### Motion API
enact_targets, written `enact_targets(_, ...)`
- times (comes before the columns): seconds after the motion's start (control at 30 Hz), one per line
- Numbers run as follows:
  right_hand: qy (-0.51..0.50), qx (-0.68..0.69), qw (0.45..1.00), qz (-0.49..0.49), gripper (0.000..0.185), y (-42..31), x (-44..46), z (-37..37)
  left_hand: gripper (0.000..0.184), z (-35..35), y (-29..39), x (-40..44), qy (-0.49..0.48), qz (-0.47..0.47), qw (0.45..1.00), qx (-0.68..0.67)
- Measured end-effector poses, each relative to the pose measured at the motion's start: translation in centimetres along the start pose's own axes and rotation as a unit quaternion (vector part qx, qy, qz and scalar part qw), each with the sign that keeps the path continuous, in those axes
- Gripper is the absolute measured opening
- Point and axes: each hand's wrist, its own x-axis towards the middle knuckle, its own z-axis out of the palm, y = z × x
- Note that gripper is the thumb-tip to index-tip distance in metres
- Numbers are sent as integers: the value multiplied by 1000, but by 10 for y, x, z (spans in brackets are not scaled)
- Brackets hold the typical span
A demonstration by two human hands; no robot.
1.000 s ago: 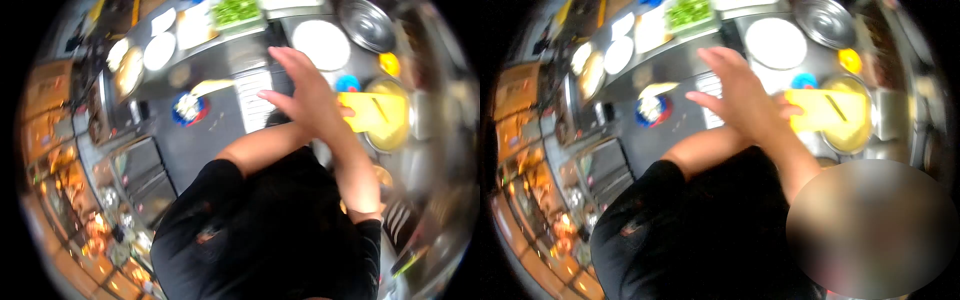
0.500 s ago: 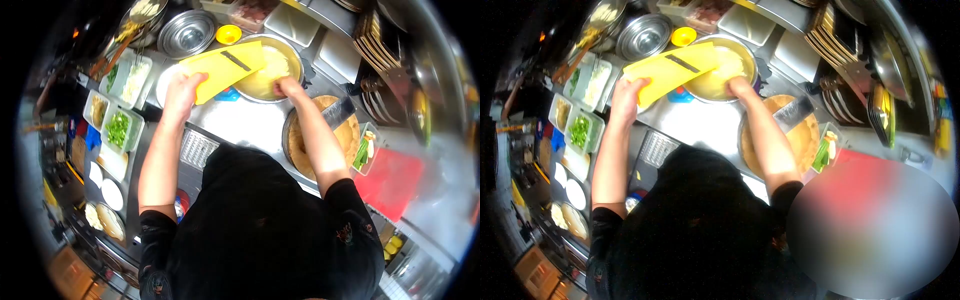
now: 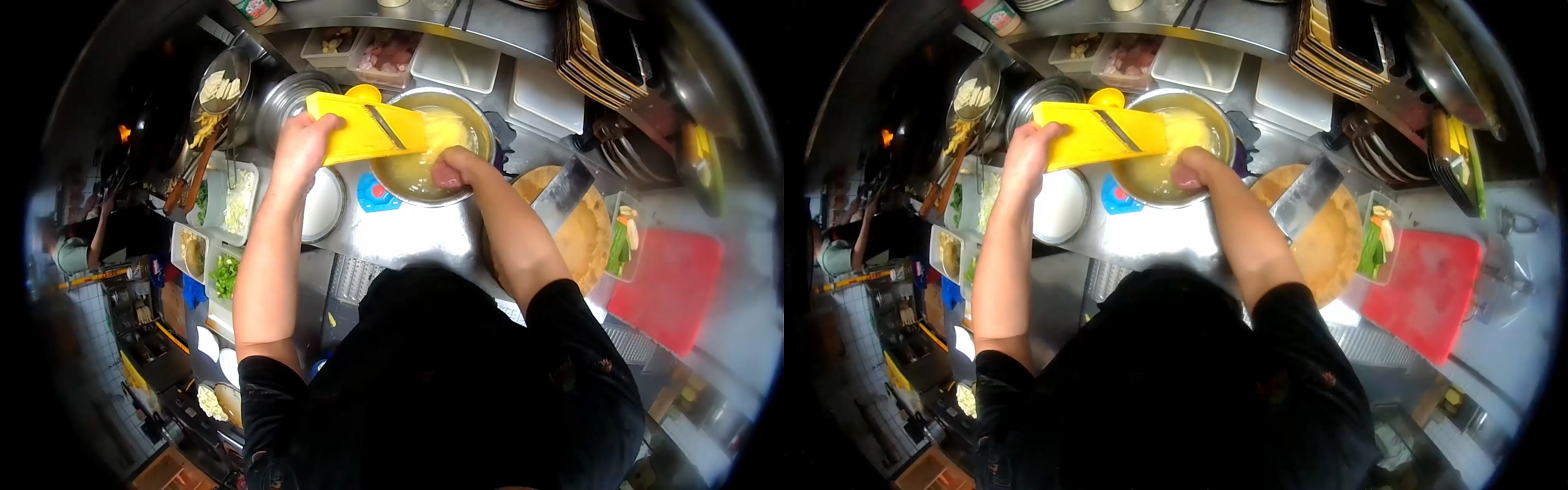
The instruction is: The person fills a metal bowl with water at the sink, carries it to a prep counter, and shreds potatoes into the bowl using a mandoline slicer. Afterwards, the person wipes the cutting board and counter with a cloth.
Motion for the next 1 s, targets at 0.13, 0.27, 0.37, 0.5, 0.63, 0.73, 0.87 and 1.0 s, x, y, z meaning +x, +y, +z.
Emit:
enact_targets(0.13, -167, 273, 947, -20, 29, -79, -89, 5, 30, 7, -7, 12, 15, 11, 1000, 19)
enact_targets(0.27, -155, 134, 967, -152, 39, -165, -201, 43, 35, 21, 5, 14, 15, 17, 999, 31)
enact_targets(0.37, -142, 83, 971, -175, 43, -193, -224, 58, 39, 31, 22, 8, 21, -2, 999, 41)
enact_targets(0.5, -145, 61, 970, -183, 51, -199, -237, 68, 39, 33, 24, 11, 31, 22, 997, 60)
enact_targets(0.63, -153, 101, 965, -187, 55, -192, -242, 68, 35, 33, 22, 15, 21, 12, 997, 76)
enact_targets(0.73, -136, 113, 963, -202, 56, -184, -246, 64, 39, 32, 19, 17, 30, 30, 995, 94)
enact_targets(0.87, -83, -23, 972, -218, 38, -149, -214, 28, 40, 26, 14, 21, 35, 54, 995, 74)
enact_targets(1.0, -86, -281, 947, -129, 29, -73, -131, 1, 38, 20, 36, 0, 37, 40, 995, 82)
